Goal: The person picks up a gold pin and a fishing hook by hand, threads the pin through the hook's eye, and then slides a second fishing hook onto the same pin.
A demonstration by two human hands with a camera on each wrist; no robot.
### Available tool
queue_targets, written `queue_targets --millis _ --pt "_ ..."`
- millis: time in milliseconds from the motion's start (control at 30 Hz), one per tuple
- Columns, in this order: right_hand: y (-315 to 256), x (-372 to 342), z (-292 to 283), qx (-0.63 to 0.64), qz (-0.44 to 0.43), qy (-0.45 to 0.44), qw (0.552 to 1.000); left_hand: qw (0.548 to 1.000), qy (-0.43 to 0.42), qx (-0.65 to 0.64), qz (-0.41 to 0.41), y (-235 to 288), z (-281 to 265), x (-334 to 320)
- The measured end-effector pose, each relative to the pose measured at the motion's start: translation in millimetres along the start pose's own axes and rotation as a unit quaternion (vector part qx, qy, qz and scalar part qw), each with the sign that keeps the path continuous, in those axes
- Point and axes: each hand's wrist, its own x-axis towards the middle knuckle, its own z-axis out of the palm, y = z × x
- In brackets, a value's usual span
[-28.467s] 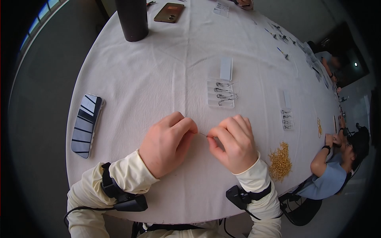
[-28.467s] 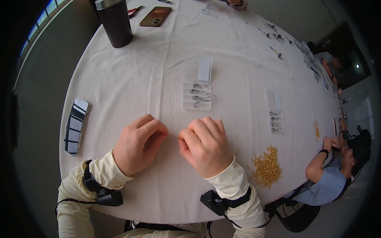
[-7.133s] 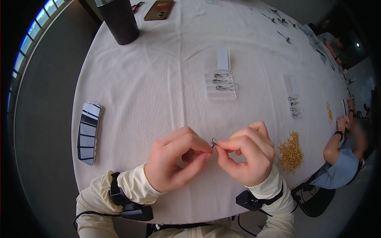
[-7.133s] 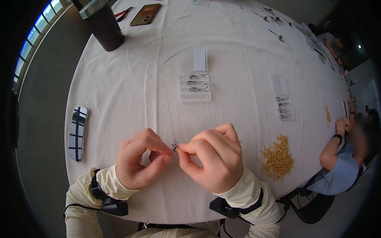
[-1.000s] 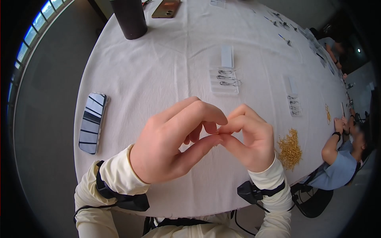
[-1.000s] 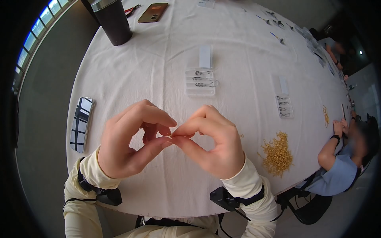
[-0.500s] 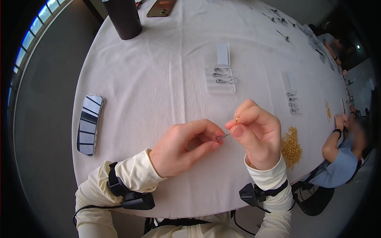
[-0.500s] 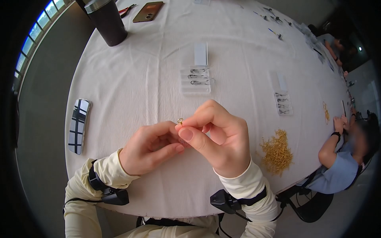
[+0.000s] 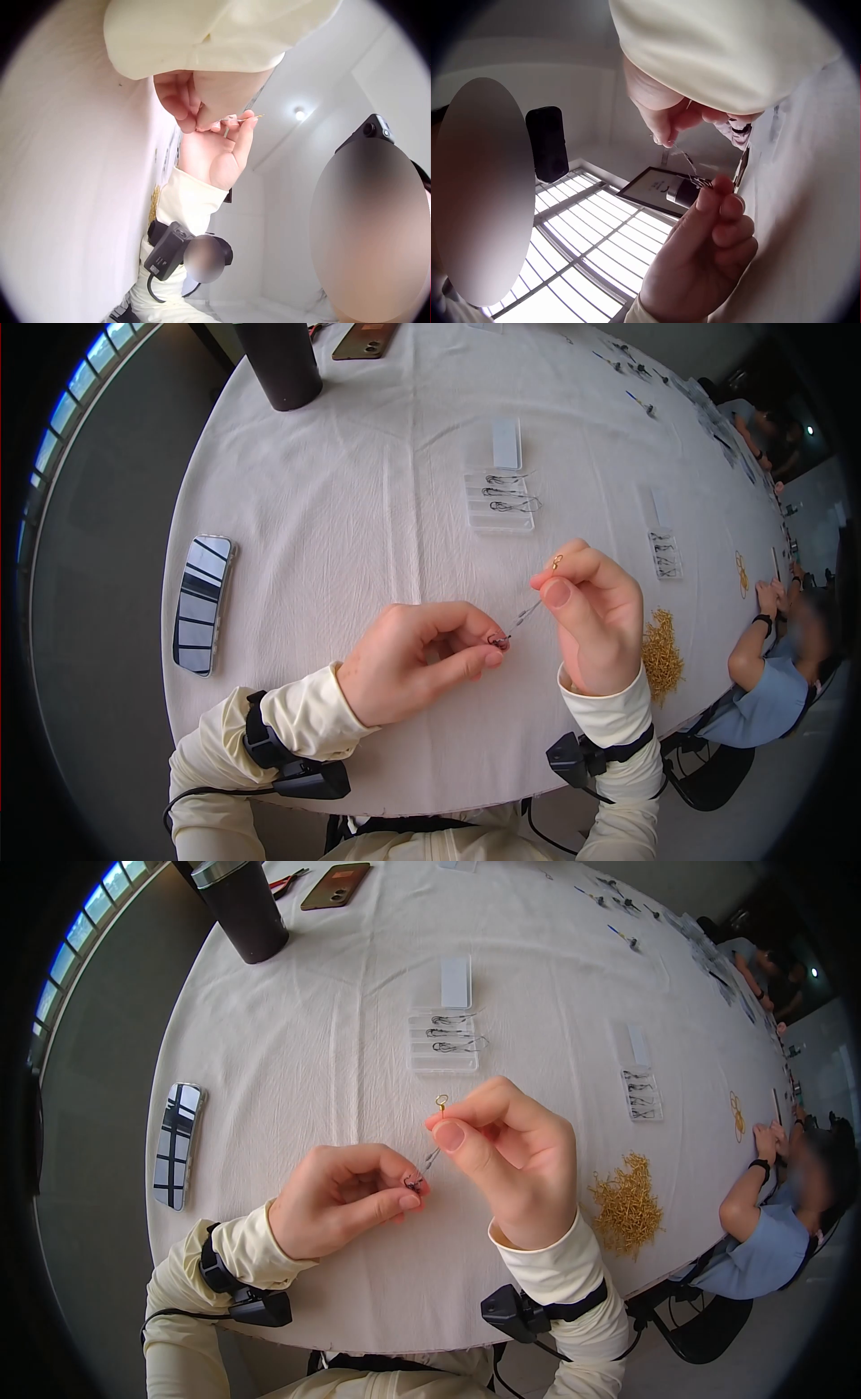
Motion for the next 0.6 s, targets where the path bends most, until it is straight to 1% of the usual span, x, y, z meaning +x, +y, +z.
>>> queue_targets --millis 233,300,333,400,533,600 --pt "-1.7 0.8 -0.4 -0.001 0.021 0.012 1.000 1.000 -0.010 -0.004 0.003 0.9 0.2 -1.0" --pt "-1.2 1.0 -0.6 0.006 0.024 0.014 1.000 1.000 -0.005 0.001 0.027 0.0 1.0 -1.2" --pt "-1.1 0.9 -0.8 0.006 0.023 0.014 1.000 1.000 -0.005 0.001 0.027 0.1 1.0 -1.2" --pt "-0.7 0.6 -1.0 0.018 0.029 0.016 0.999 1.000 -0.001 0.004 0.003 0.2 0.7 -1.5" --pt "1.3 0.7 -3.7 0.034 0.024 -0.009 0.999 1.000 -0.002 -0.029 0.010 2.6 1.3 -0.5" --pt "1.1 0.5 -3.4 0.053 0.025 -0.019 0.998 1.000 0.013 0.017 0.015 0.9 0.4 0.1"
